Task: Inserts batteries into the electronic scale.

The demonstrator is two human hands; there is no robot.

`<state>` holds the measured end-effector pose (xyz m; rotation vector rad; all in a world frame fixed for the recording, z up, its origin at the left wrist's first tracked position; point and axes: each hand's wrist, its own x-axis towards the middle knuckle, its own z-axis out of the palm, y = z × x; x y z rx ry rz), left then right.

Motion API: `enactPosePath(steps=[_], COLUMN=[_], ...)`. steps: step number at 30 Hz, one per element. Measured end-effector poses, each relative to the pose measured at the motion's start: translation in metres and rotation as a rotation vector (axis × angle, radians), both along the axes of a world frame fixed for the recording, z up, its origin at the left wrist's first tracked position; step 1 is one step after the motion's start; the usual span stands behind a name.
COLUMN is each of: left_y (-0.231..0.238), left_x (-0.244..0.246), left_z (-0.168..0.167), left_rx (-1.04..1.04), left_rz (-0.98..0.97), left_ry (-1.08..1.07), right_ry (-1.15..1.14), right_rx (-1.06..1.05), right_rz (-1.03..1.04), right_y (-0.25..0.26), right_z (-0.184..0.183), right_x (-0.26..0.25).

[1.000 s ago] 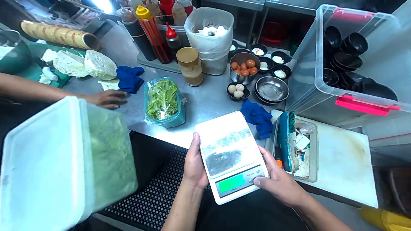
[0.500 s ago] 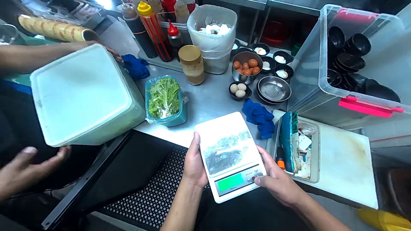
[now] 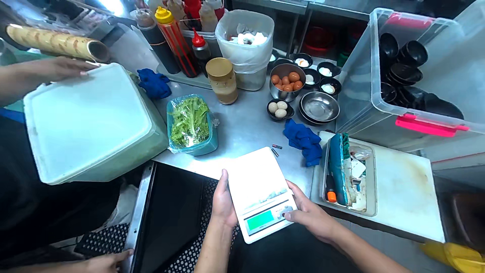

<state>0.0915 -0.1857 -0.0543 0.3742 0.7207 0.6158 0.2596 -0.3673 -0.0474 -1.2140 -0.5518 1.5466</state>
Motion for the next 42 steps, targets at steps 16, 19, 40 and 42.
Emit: enactPosePath(steps=[16,19,40,42], left_y=[0.017,0.017,0.003,0.004], left_x=[-0.046,-0.06,-0.066,-0.059], left_z=[-0.027,-0.027,0.012,0.016], left_rx=[-0.02,0.033,-0.047,-0.045], left_rz=[0.079,0.138,0.045,-0.011], left_ry=[0.01,-0.065,-0.25,-0.28], right_ry=[-0.707,-1.073,-0.363,-0.287], right_rx=[-0.239,-0.309,-0.176,-0.169], right_rz=[0.049,0.095,-0.229,-0.266], right_y=[0.071,0.113,0.078,0.069], right_z=[-0.024,-0.06,-0.029,-0.021], right_x=[0.037,0.046,0.009,0.01])
